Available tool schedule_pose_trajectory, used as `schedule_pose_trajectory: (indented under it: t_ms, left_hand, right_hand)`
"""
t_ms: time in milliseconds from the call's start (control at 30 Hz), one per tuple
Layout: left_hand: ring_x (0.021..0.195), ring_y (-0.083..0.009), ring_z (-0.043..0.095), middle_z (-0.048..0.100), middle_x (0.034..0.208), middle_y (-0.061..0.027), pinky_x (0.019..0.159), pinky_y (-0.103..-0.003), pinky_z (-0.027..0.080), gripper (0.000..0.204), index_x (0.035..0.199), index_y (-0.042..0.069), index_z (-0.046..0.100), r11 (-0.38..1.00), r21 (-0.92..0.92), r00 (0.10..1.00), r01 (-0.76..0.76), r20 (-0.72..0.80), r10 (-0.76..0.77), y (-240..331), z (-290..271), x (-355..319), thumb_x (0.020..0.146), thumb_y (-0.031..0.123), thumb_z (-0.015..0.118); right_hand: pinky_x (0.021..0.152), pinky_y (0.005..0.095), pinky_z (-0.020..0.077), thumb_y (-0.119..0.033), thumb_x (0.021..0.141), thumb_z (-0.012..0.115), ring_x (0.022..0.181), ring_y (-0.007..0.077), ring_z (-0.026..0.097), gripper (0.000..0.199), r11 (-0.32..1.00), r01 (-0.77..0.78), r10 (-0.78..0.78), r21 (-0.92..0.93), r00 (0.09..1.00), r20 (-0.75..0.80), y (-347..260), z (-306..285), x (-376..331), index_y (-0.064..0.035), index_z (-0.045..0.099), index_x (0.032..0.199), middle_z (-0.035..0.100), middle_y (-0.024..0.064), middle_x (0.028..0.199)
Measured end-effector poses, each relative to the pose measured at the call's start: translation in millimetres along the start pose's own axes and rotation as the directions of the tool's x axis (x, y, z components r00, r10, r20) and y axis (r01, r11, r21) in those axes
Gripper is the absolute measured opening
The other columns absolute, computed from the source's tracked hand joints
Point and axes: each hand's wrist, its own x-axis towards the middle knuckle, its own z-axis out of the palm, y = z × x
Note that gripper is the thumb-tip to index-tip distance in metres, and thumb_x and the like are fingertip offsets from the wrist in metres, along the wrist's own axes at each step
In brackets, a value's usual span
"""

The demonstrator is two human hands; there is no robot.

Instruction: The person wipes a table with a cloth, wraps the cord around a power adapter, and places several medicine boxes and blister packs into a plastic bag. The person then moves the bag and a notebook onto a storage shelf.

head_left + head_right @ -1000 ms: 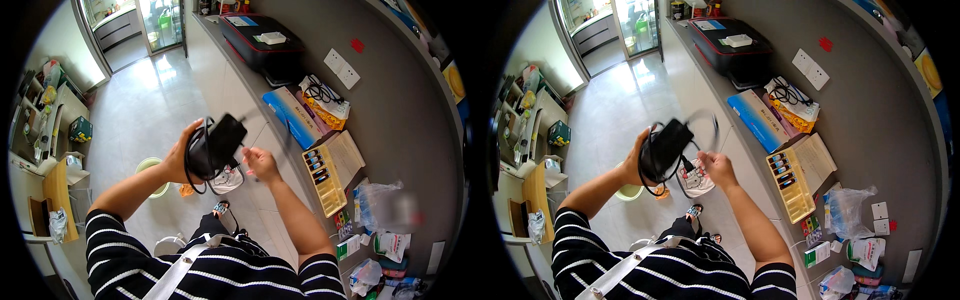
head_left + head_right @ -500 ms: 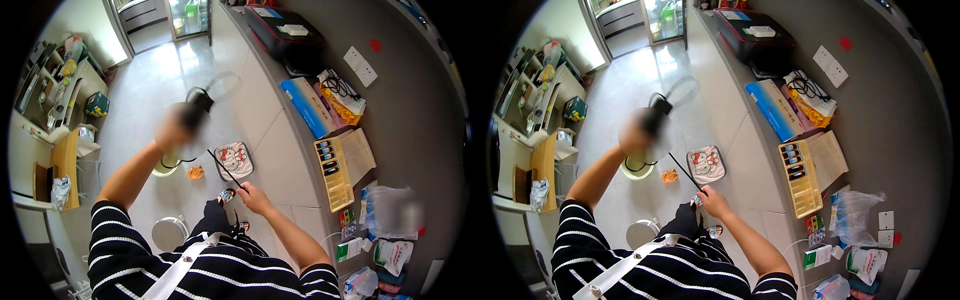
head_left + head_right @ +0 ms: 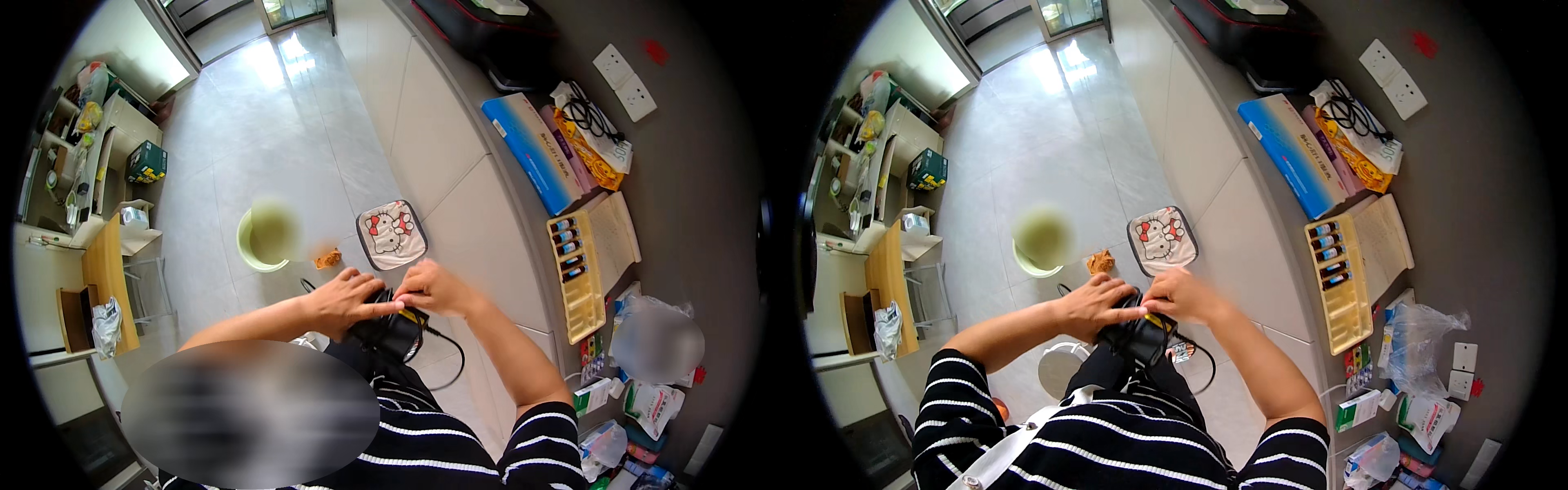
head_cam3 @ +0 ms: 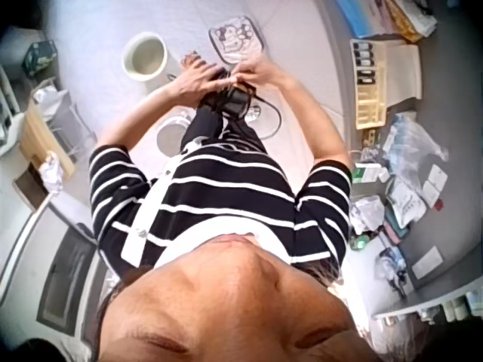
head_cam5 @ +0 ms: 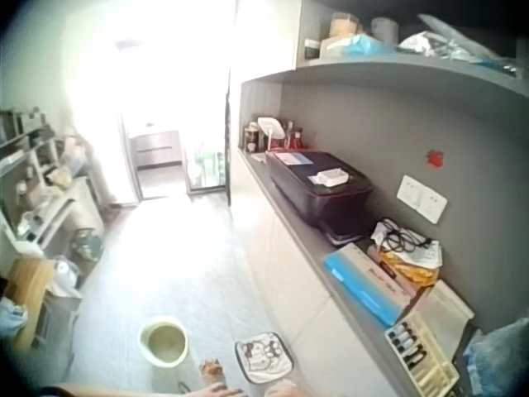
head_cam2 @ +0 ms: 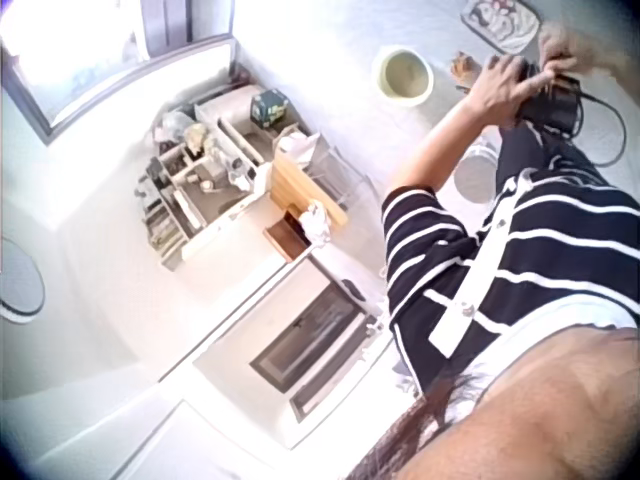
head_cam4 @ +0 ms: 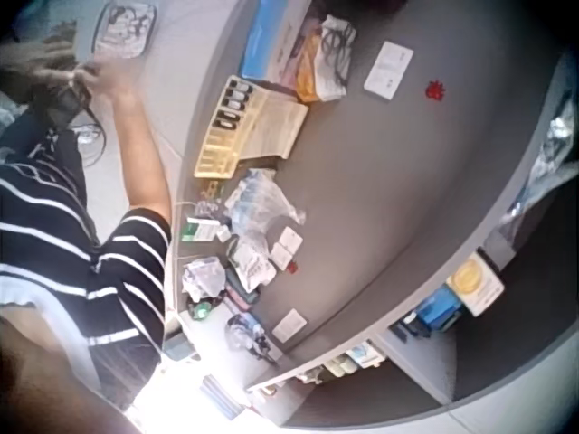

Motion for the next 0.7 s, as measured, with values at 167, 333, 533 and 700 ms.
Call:
schedule_pose_trajectory:
  t_ms: [167, 333, 533, 700]
  left_hand:
    - [0.112, -0.0321, 0.048, 0.050, 0.119, -0.0137, 0.093, -0.045, 0.034, 0.111, 0.142, 0.027, 0.033, 0.940, -0.270, 0.973, 0.207, 0.156, -0.169, -40, 18, -10, 0.043, 0.020, 0.082]
    - [0.115, -0.0349, 0.048, 0.049, 0.124, -0.0179, 0.093, -0.045, 0.032, 0.097, 0.136, 0.024, 0.040, 0.855, -0.294, 0.901, 0.429, 0.207, -0.381, -133, 98, -11, 0.048, 0.029, 0.081]
    - [0.102, -0.0307, 0.048, 0.049, 0.102, -0.0135, 0.085, -0.043, 0.033, 0.071, 0.132, 0.029, 0.043, 0.924, 0.247, 0.913, 0.291, 0.215, -0.345, -284, 217, 42, 0.066, 0.021, 0.067]
    - [0.114, -0.0357, 0.042, 0.044, 0.123, -0.0204, 0.096, -0.045, 0.030, 0.081, 0.136, 0.027, 0.039, 0.808, 0.324, 0.850, 0.493, 0.020, -0.527, -377, 332, 106, 0.062, 0.013, 0.070]
  right_hand:
    - [0.082, 0.0324, 0.0481, -0.023, 0.087, 0.066, 0.090, 0.0166, 0.061, 0.022, 0.532, -0.279, 0.416, 0.800, 0.908, 0.041, 60, 32, 34, -0.0075, 0.067, 0.103, 0.065, 0.0050, 0.101]
    - [0.088, 0.0387, 0.0436, -0.038, 0.091, 0.059, 0.098, 0.0161, 0.057, 0.044, -0.010, 0.256, 0.849, 0.967, 0.513, -0.127, 172, 61, 33, -0.0136, 0.051, 0.127, 0.061, 0.0033, 0.110]
    - [0.085, 0.0348, 0.0423, -0.040, 0.094, 0.055, 0.096, 0.0125, 0.056, 0.040, -0.012, -0.178, 0.940, 0.984, 0.335, 0.072, 245, 138, 2, -0.0147, 0.053, 0.125, 0.061, 0.0012, 0.109]
    - [0.081, 0.0320, 0.0458, -0.034, 0.094, 0.055, 0.092, 0.0117, 0.057, 0.037, -0.089, -0.349, 0.946, 0.933, 0.262, 0.188, 318, 233, 15, -0.0135, 0.052, 0.126, 0.061, 0.0027, 0.109]
